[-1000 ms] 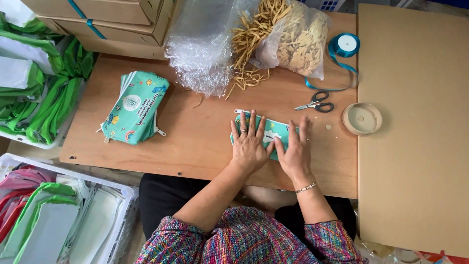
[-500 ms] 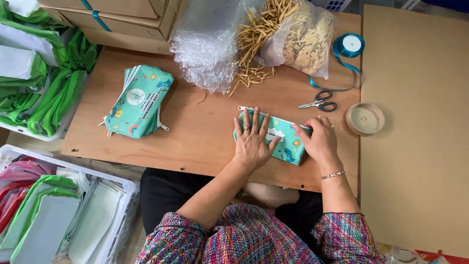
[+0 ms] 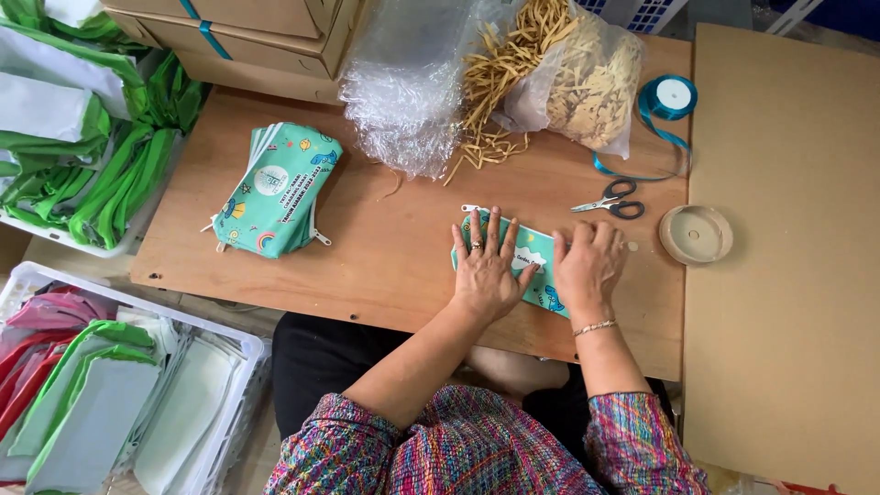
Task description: The person is preparing teal zippered pouches by folding a white paper insert and placing it inside each pouch before zipping it closed.
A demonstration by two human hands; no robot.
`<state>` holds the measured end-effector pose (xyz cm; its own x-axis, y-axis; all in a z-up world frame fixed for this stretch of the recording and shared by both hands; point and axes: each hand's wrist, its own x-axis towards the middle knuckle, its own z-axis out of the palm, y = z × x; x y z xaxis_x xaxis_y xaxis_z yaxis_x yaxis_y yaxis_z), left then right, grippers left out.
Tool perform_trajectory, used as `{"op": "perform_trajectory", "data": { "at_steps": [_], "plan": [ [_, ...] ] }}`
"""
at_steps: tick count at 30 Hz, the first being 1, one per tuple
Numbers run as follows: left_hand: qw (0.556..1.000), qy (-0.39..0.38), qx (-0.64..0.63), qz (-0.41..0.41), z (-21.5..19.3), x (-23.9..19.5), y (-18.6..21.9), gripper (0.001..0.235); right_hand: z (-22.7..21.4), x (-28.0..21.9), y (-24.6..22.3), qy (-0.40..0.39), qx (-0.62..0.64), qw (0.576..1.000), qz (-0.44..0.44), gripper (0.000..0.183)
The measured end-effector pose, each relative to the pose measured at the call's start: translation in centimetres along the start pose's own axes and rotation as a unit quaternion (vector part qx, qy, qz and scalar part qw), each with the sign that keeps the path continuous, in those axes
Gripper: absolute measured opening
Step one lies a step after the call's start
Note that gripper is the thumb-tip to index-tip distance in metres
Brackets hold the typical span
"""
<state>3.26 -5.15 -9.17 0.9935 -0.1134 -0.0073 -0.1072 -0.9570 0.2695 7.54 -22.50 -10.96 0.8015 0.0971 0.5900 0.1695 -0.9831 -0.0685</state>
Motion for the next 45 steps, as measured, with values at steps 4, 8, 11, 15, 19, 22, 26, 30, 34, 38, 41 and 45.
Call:
{"op": "perform_trajectory", "data": {
  "at_steps": [4, 8, 11, 15, 19, 22, 26, 30, 34, 38, 41, 45],
  "plan": [
    [1.000, -0.027, 0.010, -0.002, 2.0, 0.7, -0.4, 0.074, -1.3, -2.2, -4.4, -0.053, 0.082, 0.994, -0.053, 0.057],
    [1.000, -0.013, 0.010, 0.000, 1.7, 0.8, -0.3, 0.082, -0.8, -2.5, -2.0, -0.160, 0.100, 0.982, 0.022, 0.064],
    [0.999, 0.004, -0.046, 0.002, 1.4, 1.0, -1.0, 0.074, -1.8, -3.3, -1.0, -0.116, 0.078, 0.988, 0.063, 0.072],
    [0.947, 0.282, -0.110, -0.104, 2.9, 2.9, -4.3, 0.032, -2.2, -4.1, -0.9, -0.068, 0.095, 0.989, 0.090, 0.068],
    [0.948, 0.258, -0.082, -0.169, 7.0, 6.2, -7.1, 0.036, -0.9, -4.7, 0.0, -0.010, 0.040, 0.995, 0.087, 0.061],
    [0.955, 0.189, -0.125, -0.194, 7.8, 6.9, -7.6, 0.034, -0.6, -5.3, 0.2, 0.017, -0.001, 0.998, 0.054, 0.055],
    [0.933, 0.056, -0.280, -0.220, 1.2, 5.6, -6.9, 0.032, -1.7, -4.6, -0.5, -0.012, -0.002, 0.999, 0.052, 0.053],
    [0.889, 0.056, -0.436, -0.130, -2.7, 4.3, -6.2, 0.027, -1.5, -4.8, -0.5, -0.011, -0.003, 0.999, 0.050, 0.057],
    [0.887, 0.074, -0.447, -0.095, -0.9, 3.9, -6.3, 0.030, -1.7, -4.5, -0.9, 0.005, 0.006, 0.998, 0.055, 0.058],
    [0.862, 0.115, -0.492, -0.037, -1.2, 2.4, -5.2, 0.032, -3.3, -1.9, -2.1, 0.014, 0.124, 0.992, 0.023, 0.045],
    [0.860, 0.154, -0.486, 0.011, -0.7, 2.1, -4.1, 0.039, -3.8, 0.6, -3.0, 0.014, 0.228, 0.973, 0.006, 0.028],
    [0.870, 0.210, -0.443, 0.059, -1.8, 1.2, -3.0, 0.036, -2.6, 2.6, -3.3, -0.108, 0.329, 0.938, 0.021, 0.041]
  ]
}}
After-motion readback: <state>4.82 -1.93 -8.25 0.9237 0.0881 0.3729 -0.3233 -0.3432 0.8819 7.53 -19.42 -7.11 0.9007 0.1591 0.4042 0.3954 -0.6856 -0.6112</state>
